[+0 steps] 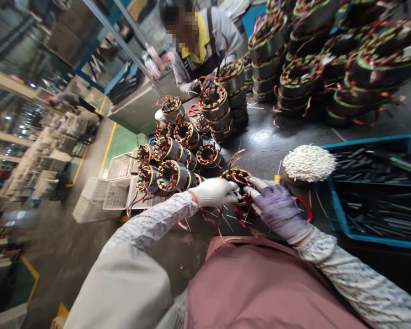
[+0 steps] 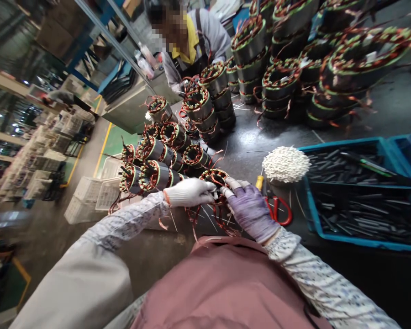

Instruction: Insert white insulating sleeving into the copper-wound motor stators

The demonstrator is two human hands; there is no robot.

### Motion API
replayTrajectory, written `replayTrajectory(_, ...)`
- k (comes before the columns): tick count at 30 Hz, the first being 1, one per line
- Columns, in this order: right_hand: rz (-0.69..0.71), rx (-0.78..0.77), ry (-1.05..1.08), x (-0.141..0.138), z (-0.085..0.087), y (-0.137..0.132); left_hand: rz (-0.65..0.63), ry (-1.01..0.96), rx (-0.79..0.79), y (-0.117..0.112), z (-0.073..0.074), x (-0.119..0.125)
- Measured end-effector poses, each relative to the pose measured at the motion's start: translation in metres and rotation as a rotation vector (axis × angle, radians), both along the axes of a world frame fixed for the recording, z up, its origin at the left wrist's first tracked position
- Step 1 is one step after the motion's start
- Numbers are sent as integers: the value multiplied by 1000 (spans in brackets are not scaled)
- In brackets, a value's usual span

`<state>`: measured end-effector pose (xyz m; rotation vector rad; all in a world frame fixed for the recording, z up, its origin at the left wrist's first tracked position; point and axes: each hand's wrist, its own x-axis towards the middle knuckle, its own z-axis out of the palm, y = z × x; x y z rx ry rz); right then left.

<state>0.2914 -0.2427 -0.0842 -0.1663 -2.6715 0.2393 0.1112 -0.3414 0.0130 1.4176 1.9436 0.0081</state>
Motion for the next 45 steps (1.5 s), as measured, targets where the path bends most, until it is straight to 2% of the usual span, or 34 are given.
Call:
replayTrajectory(2, -7, 32, -19, 0, 2, -1, -28, -93, -129, 8, -7, 2)
replayTrajectory(4, -1, 59, -23, 0, 4, 0, -62, -133, -187, 19, -10, 5)
replayTrajectory(8, 5, 88, -62, -1, 6, 2, -239, 173, -193, 30, -3, 18)
replayTrajectory(10, 1, 74, -94, -1, 5, 1, -238, 274, -243, 30, 0, 26)
replayTrajectory(12, -4, 34, -129, -1, 5, -1, -200, 305, -259, 28, 1, 33)
replayTrajectory(15, -39, -35, -209, -3, 9, -7, -60, 199, -182, 19, 1, 41)
replayTrajectory(17, -52, -74, -259, -6, 10, -10, 125, -1, -108, 11, 2, 46)
replayTrajectory(18, -49, -91, -275, -8, 9, -10, 165, -81, -78, 6, 2, 47)
replayTrajectory(20, -28, -126, -272, -9, 3, -8, 267, -385, 14, -4, 4, 47)
replayTrajectory(21, -10, -152, -241, -8, -2, -6, 305, -456, 102, -9, 5, 44)
replayTrajectory(22, 22, -194, -182, -4, -7, -3, 334, -443, 217, -13, 6, 39)
replayTrajectory(24, 63, -342, 5, 7, -19, 2, 349, -175, 475, -17, 6, 23)
replayTrajectory(25, 40, -444, 117, 11, -23, 5, 312, -18, 551, -18, 2, 13)
replayTrajectory(27, -66, -674, 298, 12, -28, 9, 161, 160, 566, -16, -13, -6)
replayTrajectory(29, -170, -903, 369, -5, -24, 10, 43, 127, 517, -9, -35, -17)
replayTrajectory(30, -178, -1017, 358, -20, -19, 10, 32, 89, 520, -5, -47, -19)
replayTrajectory(32, -149, -1199, 265, -58, -6, 10, 71, 41, 562, 4, -66, -18)
replayTrajectory(33, -146, -1226, 196, -77, 1, 10, 98, 31, 579, 8, -72, -15)
replayTrajectory(34, -148, -1204, 116, -94, 8, 10, 124, 23, 584, 11, -75, -12)
replayTrajectory(36, -160, -1043, -25, -113, 20, 9, 200, -10, 585, 13, -78, -7)
replayTrajectory(38, -167, -820, -32, -107, 30, 7, 310, -97, 634, 8, -79, -2)
replayTrajectory(39, -172, -708, 44, -96, 33, 6, 399, -169, 692, 3, -80, 0)
replayTrajectory(40, -158, -565, 167, -81, 35, 5, 529, -257, 765, -3, -82, 3)
replayTrajectory(42, 23, -258, 180, -50, 36, 2, 913, -465, 899, -17, -88, 10)
replayTrajectory(43, 164, -115, 123, -37, 34, -1, 1128, -578, 931, -24, -92, 14)
replayTrajectory(44, 213, -13, 32, -29, 31, -5, 1315, -689, 937, -30, -96, 18)
replayTrajectory(45, 257, 61, -72, -25, 28, -10, 1441, -795, 921, -35, -100, 21)
